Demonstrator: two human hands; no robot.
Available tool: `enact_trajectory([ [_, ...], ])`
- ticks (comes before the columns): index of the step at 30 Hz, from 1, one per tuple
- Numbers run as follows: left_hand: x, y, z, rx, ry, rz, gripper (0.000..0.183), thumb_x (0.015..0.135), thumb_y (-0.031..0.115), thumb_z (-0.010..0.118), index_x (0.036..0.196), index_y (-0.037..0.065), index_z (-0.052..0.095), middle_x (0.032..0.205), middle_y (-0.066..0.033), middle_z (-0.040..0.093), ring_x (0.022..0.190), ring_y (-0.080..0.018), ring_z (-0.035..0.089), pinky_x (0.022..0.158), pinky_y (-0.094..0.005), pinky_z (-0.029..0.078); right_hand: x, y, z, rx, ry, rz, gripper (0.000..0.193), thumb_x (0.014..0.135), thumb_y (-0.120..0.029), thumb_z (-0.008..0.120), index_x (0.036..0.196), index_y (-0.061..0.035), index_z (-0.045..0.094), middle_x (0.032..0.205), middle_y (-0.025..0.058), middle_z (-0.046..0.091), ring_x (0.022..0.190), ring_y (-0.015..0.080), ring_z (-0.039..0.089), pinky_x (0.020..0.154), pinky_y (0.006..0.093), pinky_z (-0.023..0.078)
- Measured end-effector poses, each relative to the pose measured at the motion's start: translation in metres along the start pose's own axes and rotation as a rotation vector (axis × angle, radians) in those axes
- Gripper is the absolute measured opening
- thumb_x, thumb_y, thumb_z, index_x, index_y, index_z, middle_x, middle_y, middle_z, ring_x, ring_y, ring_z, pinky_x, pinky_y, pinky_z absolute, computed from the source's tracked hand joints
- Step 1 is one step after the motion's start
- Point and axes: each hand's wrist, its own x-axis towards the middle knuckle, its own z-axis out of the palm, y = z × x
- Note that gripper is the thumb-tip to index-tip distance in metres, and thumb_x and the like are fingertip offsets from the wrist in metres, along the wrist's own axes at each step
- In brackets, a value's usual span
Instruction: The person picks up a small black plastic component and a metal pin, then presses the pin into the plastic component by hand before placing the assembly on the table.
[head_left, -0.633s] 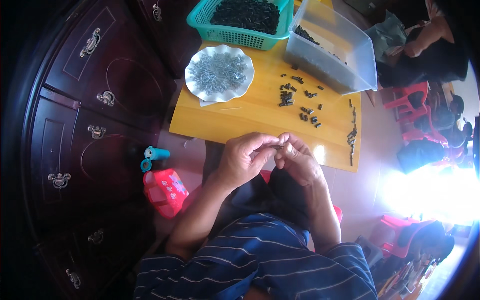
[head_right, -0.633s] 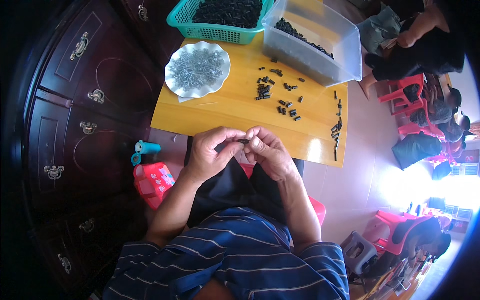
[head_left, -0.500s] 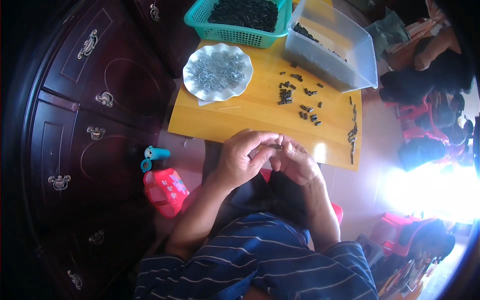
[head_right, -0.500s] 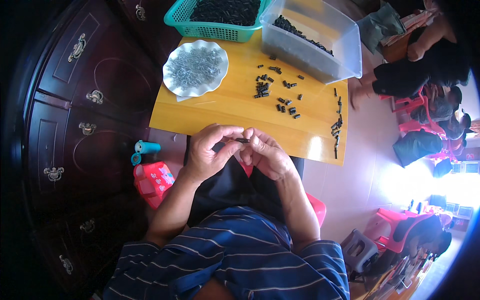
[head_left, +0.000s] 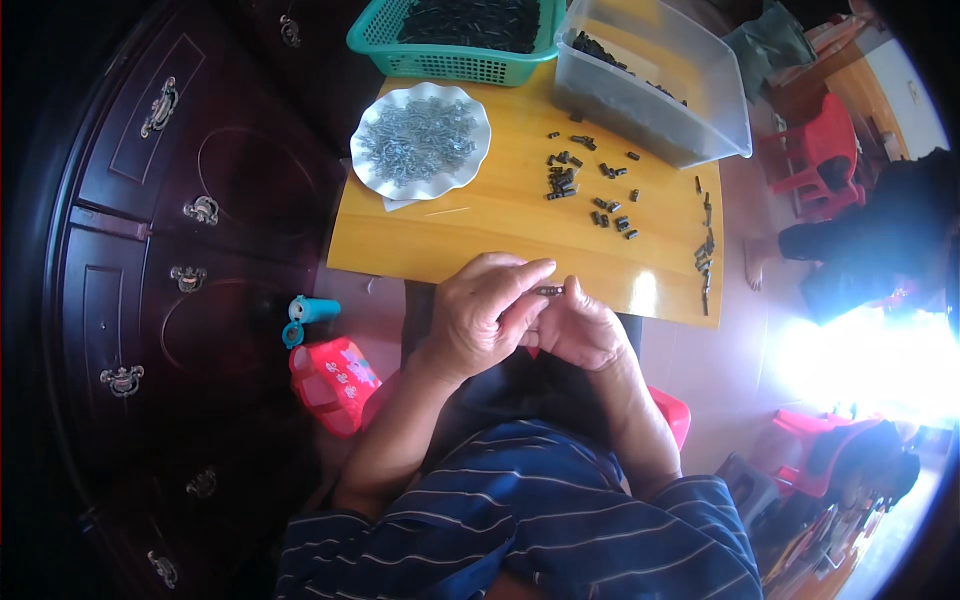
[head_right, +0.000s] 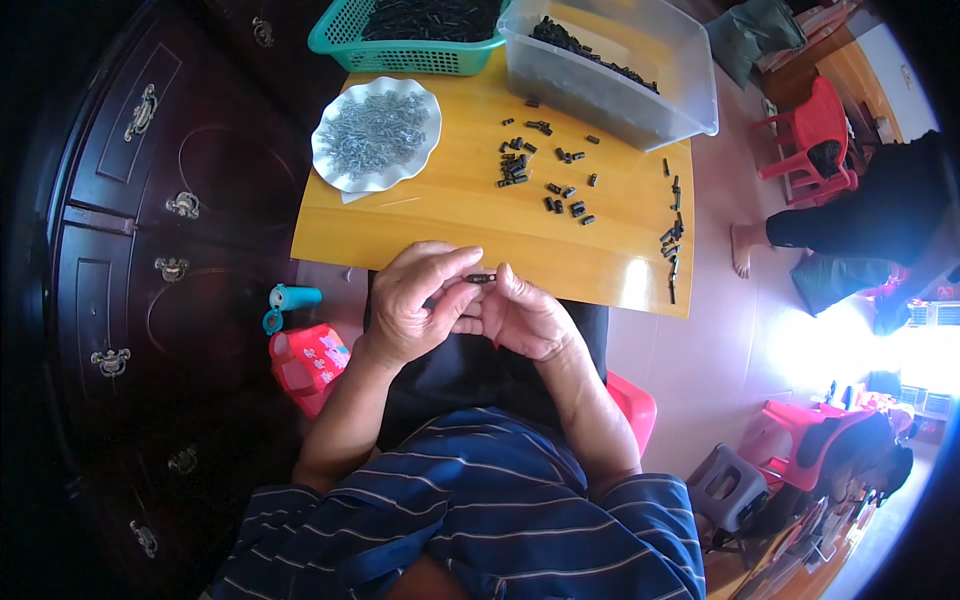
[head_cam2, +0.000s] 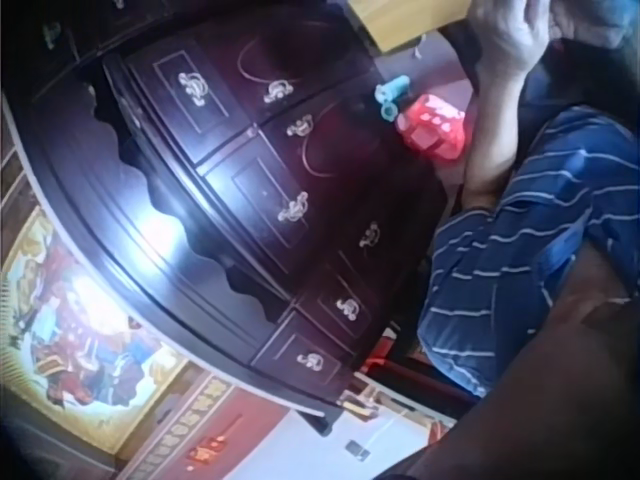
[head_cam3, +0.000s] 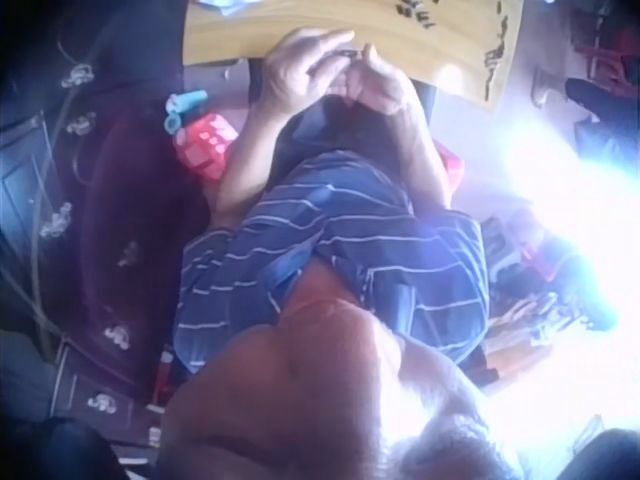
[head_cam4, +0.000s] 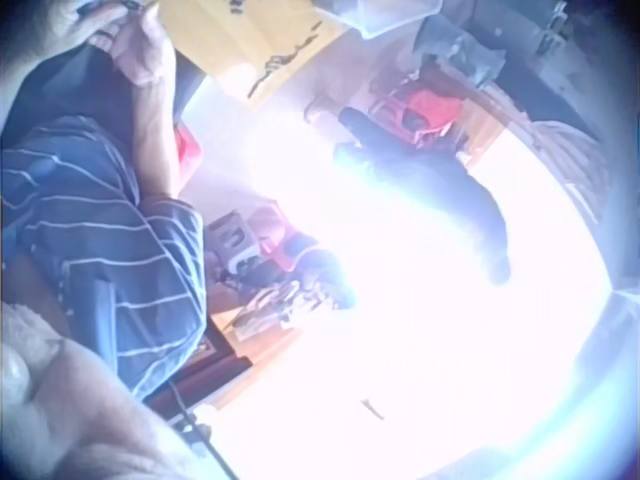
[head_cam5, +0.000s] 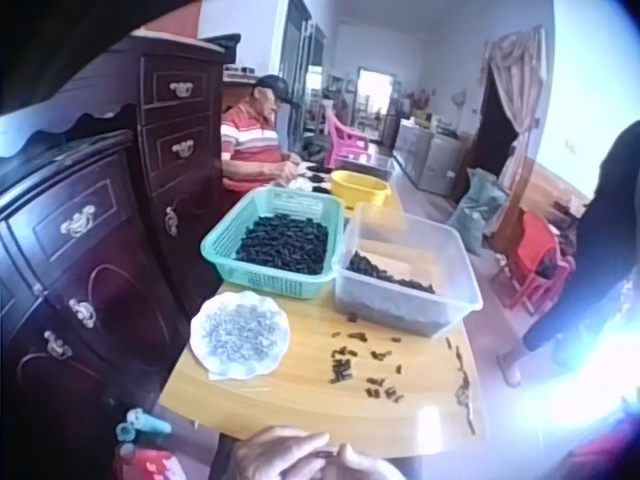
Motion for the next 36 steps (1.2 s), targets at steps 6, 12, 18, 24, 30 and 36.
enact_trajectory([
  [6,0.002,-0.002,0.000,0.075,-0.044,0.096,0.039,0.078,-0.006,0.078,0.116,0.002,0.072,0.100,-0.0151,0.072,0.082,-0.0259,0.072,0.068,-0.0340,0.059,0.001,0.002,-0.003,-0.003,0.083,-0.053,0.052,0.103,-0.043,0.061,0.137,-0.0043,0.057,0.128,0.0160,0.067,0.121,0.0289,0.064,0.106,0.0491,0.050],
  [12,0.003,-0.005,0.000,0.143,-0.035,0.115,0.027,0.078,0.002,0.078,0.104,0.005,0.072,0.099,-0.0098,0.073,0.092,-0.0304,0.071,0.079,-0.0401,0.059,0.003,0.003,0.001,-0.019,0.142,-0.105,0.045,0.102,-0.037,0.065,0.133,-0.0036,0.059,0.120,0.0164,0.069,0.114,0.0284,0.068,0.102,0.0469,0.054],
  [18,0.001,-0.003,0.000,0.071,-0.113,0.035,0.023,0.076,-0.005,0.075,0.098,0.001,0.070,0.100,-0.0130,0.073,0.091,-0.0326,0.071,0.081,-0.0397,0.057,0.000,0.004,-0.003,-0.050,0.104,-0.108,0.044,0.101,-0.034,0.066,0.130,-0.0012,0.061,0.116,0.0158,0.071,0.111,0.0282,0.070,0.101,0.0455,0.055],
  [24,-0.001,-0.003,0.002,0.005,-0.122,0.020,0.022,0.077,-0.006,0.074,0.098,0.001,0.071,0.098,-0.0130,0.074,0.090,-0.0317,0.072,0.080,-0.0393,0.057,-0.007,0.011,-0.011,-0.051,0.137,-0.128,0.039,0.099,-0.031,0.069,0.124,-0.0013,0.068,0.116,0.0152,0.073,0.113,0.0269,0.070,0.102,0.0445,0.053],
  [30,0.001,0.001,0.002,-0.052,-0.103,0.038,0.021,0.078,-0.006,0.074,0.098,0.001,0.072,0.098,-0.0134,0.075,0.090,-0.0319,0.073,0.080,-0.0384,0.058,-0.011,0.011,-0.002,-0.114,0.134,-0.138,0.038,0.099,-0.033,0.070,0.120,-0.0013,0.072,0.112,0.0123,0.075,0.111,0.0247,0.070,0.103,0.0427,0.050],
  [36,0.000,0.005,0.001,-0.089,-0.088,-0.017,0.025,0.077,-0.007,0.074,0.100,0.001,0.072,0.100,-0.0141,0.075,0.091,-0.0311,0.073,0.080,-0.0381,0.058,-0.007,0.009,0.004,-0.189,0.176,-0.152,0.039,0.100,-0.036,0.068,0.119,-0.0026,0.072,0.110,0.0106,0.075,0.109,0.0217,0.069,0.100,0.0412,0.051],
])
